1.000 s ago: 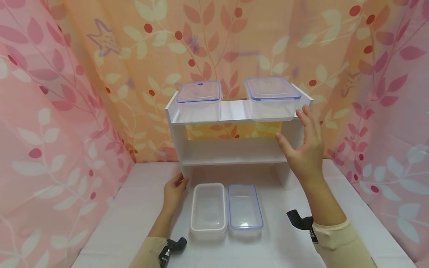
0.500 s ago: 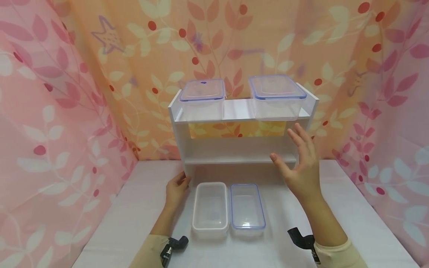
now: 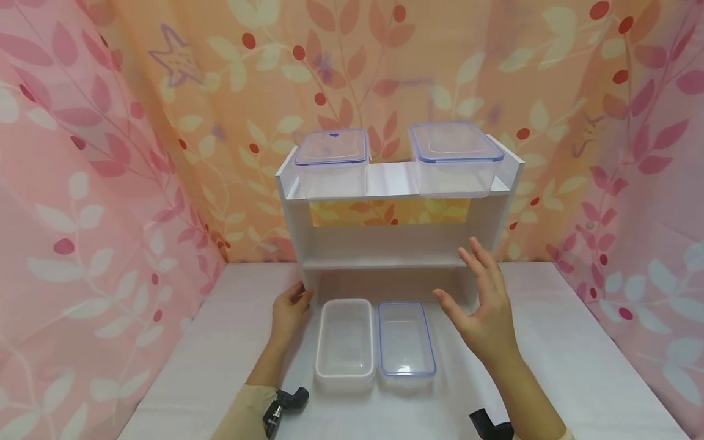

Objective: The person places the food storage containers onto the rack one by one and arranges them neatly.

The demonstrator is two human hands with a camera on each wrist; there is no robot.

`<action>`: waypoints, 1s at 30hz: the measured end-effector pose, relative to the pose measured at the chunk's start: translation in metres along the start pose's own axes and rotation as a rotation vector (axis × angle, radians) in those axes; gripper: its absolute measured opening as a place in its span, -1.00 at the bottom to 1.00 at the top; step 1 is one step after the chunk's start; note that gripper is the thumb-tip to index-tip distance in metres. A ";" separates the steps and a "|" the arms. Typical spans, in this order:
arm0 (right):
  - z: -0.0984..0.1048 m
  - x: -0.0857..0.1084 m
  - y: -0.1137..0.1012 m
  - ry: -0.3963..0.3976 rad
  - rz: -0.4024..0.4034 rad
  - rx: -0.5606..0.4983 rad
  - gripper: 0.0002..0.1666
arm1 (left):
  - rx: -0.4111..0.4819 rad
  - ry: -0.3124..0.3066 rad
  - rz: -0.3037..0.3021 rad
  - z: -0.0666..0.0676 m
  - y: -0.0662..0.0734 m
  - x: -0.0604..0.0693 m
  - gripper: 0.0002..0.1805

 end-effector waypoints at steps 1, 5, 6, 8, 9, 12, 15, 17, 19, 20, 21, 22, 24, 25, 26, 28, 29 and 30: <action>-0.001 0.004 0.000 -0.007 -0.001 -0.007 -0.02 | -0.001 -0.002 0.000 0.000 0.000 0.000 -0.59; -0.006 0.018 -0.001 -0.041 -0.022 -0.020 0.04 | -0.011 -0.002 -0.009 0.000 0.000 0.001 -0.58; -0.007 0.021 -0.001 -0.052 -0.030 -0.021 0.05 | -0.019 0.000 -0.015 0.000 0.000 0.001 -0.58; -0.009 0.028 -0.001 -0.080 -0.060 -0.021 0.09 | -0.026 0.003 -0.022 0.000 0.001 0.002 -0.58; -0.010 0.031 -0.001 -0.093 -0.074 -0.023 0.11 | -0.031 0.004 -0.022 0.000 0.001 0.002 -0.57; -0.012 0.040 0.000 -0.134 -0.124 -0.030 0.15 | -0.033 0.004 -0.021 0.000 0.001 0.002 -0.58; -0.015 0.047 0.001 -0.159 -0.153 -0.037 0.18 | -0.031 0.004 -0.014 0.000 0.000 0.001 -0.58; -0.017 0.053 0.001 -0.171 -0.169 -0.040 0.20 | -0.029 0.004 -0.011 0.000 0.000 0.001 -0.58; -0.018 0.058 0.002 -0.181 -0.185 -0.041 0.20 | -0.024 0.001 -0.010 0.000 0.000 0.001 -0.58; -0.019 0.061 0.002 -0.188 -0.196 -0.039 0.21 | -0.021 0.000 -0.009 -0.001 0.000 0.001 -0.58; -0.019 0.064 0.002 -0.197 -0.210 -0.040 0.21 | -0.018 -0.002 -0.009 -0.001 0.001 0.001 -0.58; -0.020 0.066 0.002 -0.206 -0.219 -0.039 0.21 | -0.016 -0.001 -0.011 -0.001 0.001 0.001 -0.58; -0.021 0.071 0.003 -0.227 -0.240 -0.044 0.21 | -0.016 0.002 -0.017 -0.001 0.001 0.001 -0.58; -0.021 0.073 0.004 -0.237 -0.251 -0.046 0.20 | -0.014 0.003 -0.018 -0.001 0.001 0.001 -0.58; -0.022 0.076 0.005 -0.247 -0.258 -0.049 0.20 | -0.014 0.006 -0.018 -0.001 0.001 0.001 -0.58; -0.023 0.081 0.006 -0.263 -0.270 -0.055 0.20 | -0.017 0.012 -0.019 -0.001 0.001 0.001 -0.58; -0.023 0.083 0.006 -0.270 -0.274 -0.059 0.20 | -0.017 0.013 -0.018 -0.001 0.001 0.001 -0.58; -0.024 0.086 0.007 -0.278 -0.275 -0.063 0.20 | -0.018 0.015 -0.020 -0.001 0.001 0.001 -0.58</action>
Point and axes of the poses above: each hand's wrist, its own x-axis away from the middle knuckle, its own z-axis out of the back of the hand, y = z × x, the point moved 1 cm from there along -x, towards the middle knuckle, and after that the axes turned 4 degrees about z, right-handed, at the moved point
